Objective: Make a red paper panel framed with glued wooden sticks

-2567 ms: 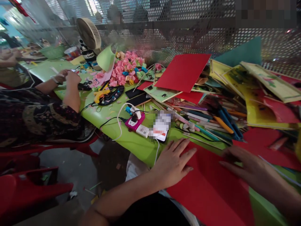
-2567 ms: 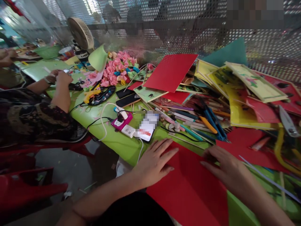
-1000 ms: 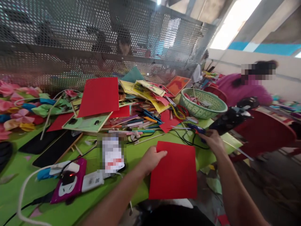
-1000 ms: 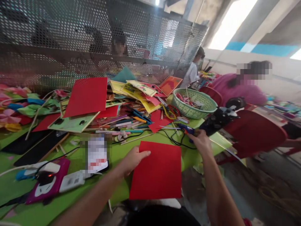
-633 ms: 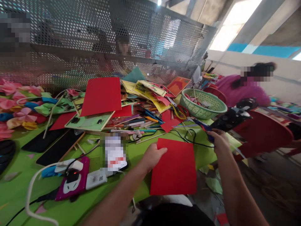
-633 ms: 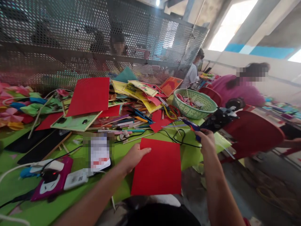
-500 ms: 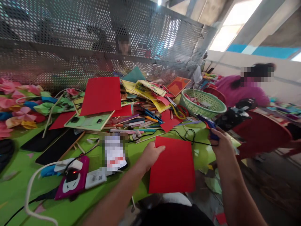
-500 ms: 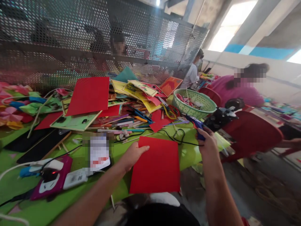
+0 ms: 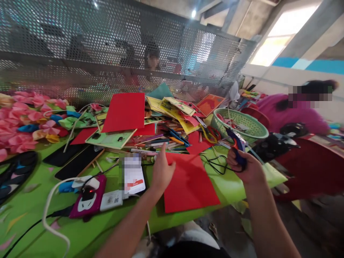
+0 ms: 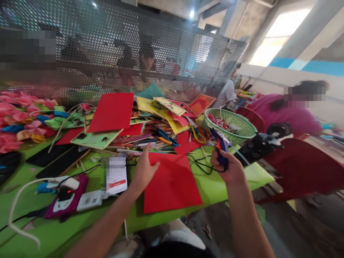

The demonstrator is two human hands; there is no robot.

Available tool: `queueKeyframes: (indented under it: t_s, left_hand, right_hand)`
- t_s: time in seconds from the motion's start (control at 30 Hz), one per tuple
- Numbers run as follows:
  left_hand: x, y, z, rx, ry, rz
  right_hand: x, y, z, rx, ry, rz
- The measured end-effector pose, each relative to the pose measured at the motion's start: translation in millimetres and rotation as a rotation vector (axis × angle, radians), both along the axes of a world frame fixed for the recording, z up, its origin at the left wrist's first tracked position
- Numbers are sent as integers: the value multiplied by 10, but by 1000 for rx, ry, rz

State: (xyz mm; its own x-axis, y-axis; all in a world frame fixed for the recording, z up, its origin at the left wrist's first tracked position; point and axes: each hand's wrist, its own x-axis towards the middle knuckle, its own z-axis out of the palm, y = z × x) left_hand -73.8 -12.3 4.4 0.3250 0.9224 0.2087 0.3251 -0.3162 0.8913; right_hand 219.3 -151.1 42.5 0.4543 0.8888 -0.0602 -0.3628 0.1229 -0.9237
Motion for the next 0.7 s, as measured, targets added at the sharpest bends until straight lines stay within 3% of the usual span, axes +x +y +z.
queueKeyframes:
  t_s: [0.1, 0.17, 0.4, 0.57, 0.7]
  left_hand:
    - [-19, 4, 51, 265, 29, 58]
    - [6, -9, 126, 342, -29, 1]
    - [454, -92, 380, 48, -175, -432]
    - [882, -128, 391, 7, -235, -492]
    - [968, -146, 373, -72, -316, -552]
  right_hand:
    - [-114, -26, 48, 36, -2, 42]
    - [-210, -56, 79, 58, -12, 67]
    - [-470, -133, 165, 60, -44, 155]
    - [-585, -164, 174, 47, -73, 195]
    - [-618, -183, 191, 49, -81, 210]
